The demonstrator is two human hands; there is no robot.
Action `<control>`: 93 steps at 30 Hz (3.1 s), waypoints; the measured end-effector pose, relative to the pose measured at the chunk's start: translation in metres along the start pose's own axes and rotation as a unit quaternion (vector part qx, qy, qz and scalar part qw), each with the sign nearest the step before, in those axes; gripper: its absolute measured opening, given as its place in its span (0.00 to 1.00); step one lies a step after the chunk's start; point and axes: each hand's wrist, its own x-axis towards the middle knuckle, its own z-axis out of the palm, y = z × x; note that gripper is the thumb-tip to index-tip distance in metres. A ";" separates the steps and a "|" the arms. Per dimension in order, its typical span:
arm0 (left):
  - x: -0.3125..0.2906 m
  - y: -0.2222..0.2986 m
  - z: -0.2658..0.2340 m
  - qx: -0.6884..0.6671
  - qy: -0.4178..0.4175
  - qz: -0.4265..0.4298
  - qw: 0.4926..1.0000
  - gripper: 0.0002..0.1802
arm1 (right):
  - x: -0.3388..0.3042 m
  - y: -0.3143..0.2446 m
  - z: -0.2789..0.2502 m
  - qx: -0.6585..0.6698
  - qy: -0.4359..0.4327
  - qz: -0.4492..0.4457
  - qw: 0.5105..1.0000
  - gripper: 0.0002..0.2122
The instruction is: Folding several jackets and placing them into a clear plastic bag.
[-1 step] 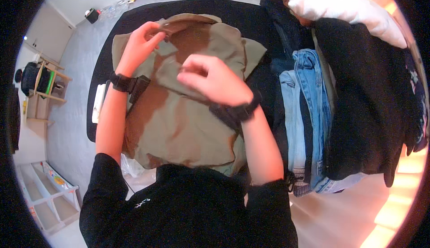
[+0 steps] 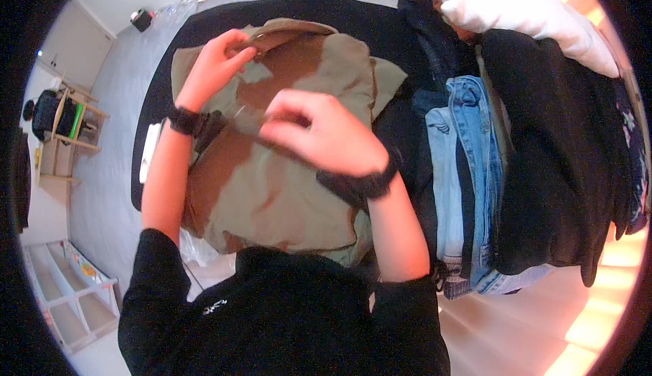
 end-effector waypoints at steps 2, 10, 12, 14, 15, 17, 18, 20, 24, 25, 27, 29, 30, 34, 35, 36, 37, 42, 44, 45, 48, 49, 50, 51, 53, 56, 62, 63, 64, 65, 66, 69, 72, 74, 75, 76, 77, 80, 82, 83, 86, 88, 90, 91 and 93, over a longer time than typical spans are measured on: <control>-0.001 0.012 -0.007 0.064 -0.080 0.047 0.994 0.12 | -0.023 -0.031 0.026 -0.062 -0.063 -0.116 0.989 0.04; 0.014 0.027 -0.026 0.156 -0.146 0.009 0.977 0.12 | -0.108 -0.046 0.118 0.011 -0.294 -0.143 0.945 0.07; 0.006 0.069 -0.026 0.170 -0.124 -0.024 0.977 0.14 | -0.119 -0.050 0.128 0.057 -0.261 -0.118 0.956 0.07; 0.003 0.067 -0.029 0.166 -0.127 -0.021 0.978 0.13 | -0.125 -0.054 0.133 0.048 -0.249 -0.116 0.960 0.07; 0.003 0.066 -0.029 0.169 -0.127 -0.025 0.977 0.13 | -0.128 -0.056 0.134 0.035 -0.233 -0.117 0.965 0.07; 0.004 0.067 -0.029 0.172 -0.124 -0.023 0.977 0.13 | -0.131 -0.062 0.134 0.033 -0.234 -0.112 0.965 0.07; 0.003 0.066 -0.027 0.185 -0.120 -0.006 0.975 0.13 | -0.133 -0.064 0.134 0.036 -0.236 -0.102 0.966 0.07; 0.006 0.066 -0.022 0.196 -0.112 0.018 0.974 0.13 | -0.137 -0.065 0.134 0.030 -0.226 -0.102 0.968 0.07; 0.012 0.031 -0.024 0.219 -0.089 0.128 0.963 0.12 | -0.131 -0.072 0.117 0.026 -0.206 -0.112 0.972 0.06; 0.015 0.034 -0.024 0.209 -0.059 0.211 0.953 0.12 | -0.124 -0.074 0.108 0.043 -0.183 -0.115 0.976 0.06; 0.015 0.045 -0.025 0.160 -0.095 0.088 0.979 0.10 | -0.103 -0.078 0.077 0.016 -0.140 -0.096 0.985 0.05; 0.013 0.039 -0.037 0.085 -0.076 0.056 0.992 0.12 | -0.062 -0.069 0.046 -0.095 -0.007 -0.180 0.979 0.04; 0.019 0.036 -0.038 0.089 -0.051 0.079 0.992 0.11 | -0.043 -0.063 0.026 -0.078 0.053 -0.135 0.986 0.05; 0.038 0.063 -0.032 0.120 -0.008 0.119 0.986 0.11 | 0.049 0.019 -0.050 0.081 0.401 -0.102 0.907 0.09; 0.038 0.066 -0.032 0.115 -0.006 0.116 0.987 0.11 | 0.061 0.039 -0.056 0.085 0.456 -0.064 0.884 0.10; 0.038 0.067 -0.035 0.113 -0.001 0.110 0.988 0.11 | 0.069 0.050 -0.051 0.011 0.423 -0.055 0.905 0.11; 0.041 0.071 -0.036 0.108 0.003 0.106 0.988 0.12 | 0.072 0.062 -0.047 -0.067 0.389 -0.047 0.917 0.11; 0.045 0.056 -0.022 0.053 -0.016 0.111 0.992 0.11 | 0.075 0.083 -0.015 -0.039 0.221 0.058 0.973 0.12; 0.036 0.049 -0.009 0.052 -0.020 0.127 0.990 0.10 | 0.072 0.089 -0.004 0.108 0.207 0.090 0.968 0.11; 0.029 0.050 -0.001 0.049 -0.023 0.148 0.988 0.10 | 0.069 0.095 0.000 0.111 0.210 0.092 0.967 0.11; 0.003 0.040 0.030 -0.020 -0.028 0.063 0.997 0.10 | 0.063 0.109 0.006 0.188 0.207 0.063 0.958 0.11; -0.006 0.033 0.040 -0.041 -0.018 0.053 0.998 0.10 | 0.062 0.112 0.006 0.192 0.210 0.067 0.956 0.11; -0.014 0.026 0.047 -0.041 -0.023 0.050 0.998 0.10 | 0.063 0.114 0.005 0.165 0.216 0.075 0.959 0.11; -0.019 0.022 0.054 -0.067 -0.007 0.046 0.997 0.10 | 0.063 0.114 0.003 0.135 0.222 0.083 0.962 0.11; -0.021 0.015 0.063 -0.094 0.006 0.038 0.995 0.10 | 0.065 0.115 0.004 0.125 0.236 0.064 0.962 0.11; -0.027 0.018 0.065 -0.126 -0.020 0.007 0.992 0.13 | 0.062 0.111 0.003 0.109 0.243 0.052 0.963 0.12; -0.029 0.007 0.067 -0.158 -0.029 -0.016 0.987 0.15 | 0.063 0.115 0.004 0.115 0.259 0.056 0.957 0.12; -0.029 0.005 0.067 -0.164 -0.027 -0.007 0.986 0.15 | 0.064 0.115 0.003 0.115 0.256 0.049 0.959 0.12; -0.028 0.004 0.067 -0.161 -0.027 0.000 0.987 0.15 | 0.064 0.116 0.003 0.115 0.253 0.042 0.960 0.12; -0.030 0.004 0.067 -0.162 -0.030 -0.001 0.986 0.15 | 0.063 0.116 0.003 0.115 0.255 0.044 0.959 0.12; -0.029 0.007 0.066 -0.148 -0.019 0.001 0.989 0.15 | 0.062 0.116 0.002 0.116 0.246 0.045 0.961 0.12; -0.030 0.005 0.066 -0.130 -0.018 0.003 0.991 0.15 | 0.061 0.114 0.001 0.106 0.243 0.050 0.963 0.12; -0.029 0.000 0.068 -0.128 -0.032 0.020 0.991 0.14 | 0.061 0.115 0.001 0.106 0.250 0.051 0.961 0.13; -0.028 -0.001 0.069 -0.131 -0.038 0.037 0.990 0.14 | 0.062 0.118 0.001 0.114 0.252 0.049 0.960 0.13; -0.028 0.000 0.069 -0.135 -0.047 0.030 0.989 0.13 | 0.063 0.119 0.001 0.114 0.251 0.050 0.960 0.13; -0.028 0.000 0.068 -0.139 -0.055 0.024 0.989 0.13 | 0.063 0.121 0.000 0.114 0.250 0.052 0.960 0.13; -0.027 0.000 0.068 -0.139 -0.056 0.023 0.988 0.13 | 0.063 0.122 -0.001 0.114 0.251 0.053 0.960 0.13; -0.027 -0.002 0.066 -0.067 -0.051 0.044 0.995 0.13 | 0.063 0.121 -0.002 0.109 0.234 0.076 0.963 0.12; -0.027 -0.005 0.068 -0.017 -0.034 0.107 0.994 0.13 | 0.063 0.121 -0.001 0.134 0.245 0.055 0.959 0.12; -0.027 -0.006 0.068 -0.017 -0.034 0.107 0.994 0.13 | 0.063 0.120 0.000 0.135 0.245 0.055 0.959 0.12; -0.027 -0.007 0.067 -0.007 -0.029 0.113 0.993 0.13 | 0.064 0.121 0.001 0.099 0.260 0.045 0.960 0.13; -0.027 -0.004 0.069 -0.127 -0.041 0.006 0.991 0.13 | 0.064 0.121 0.002 0.082 0.262 0.040 0.961 0.13; -0.027 -0.002 0.068 -0.110 -0.042 0.008 0.993 0.13 | 0.063 0.120 0.002 0.081 0.259 0.045 0.961 0.13; -0.028 -0.002 0.067 -0.093 -0.042 0.010 0.995 0.13 | 0.063 0.120 0.002 0.079 0.256 0.050 0.962 0.13; -0.027 -0.002 0.068 -0.096 -0.047 0.028 0.994 0.13 | 0.065 0.121 0.002 0.085 0.259 0.039 0.961 0.13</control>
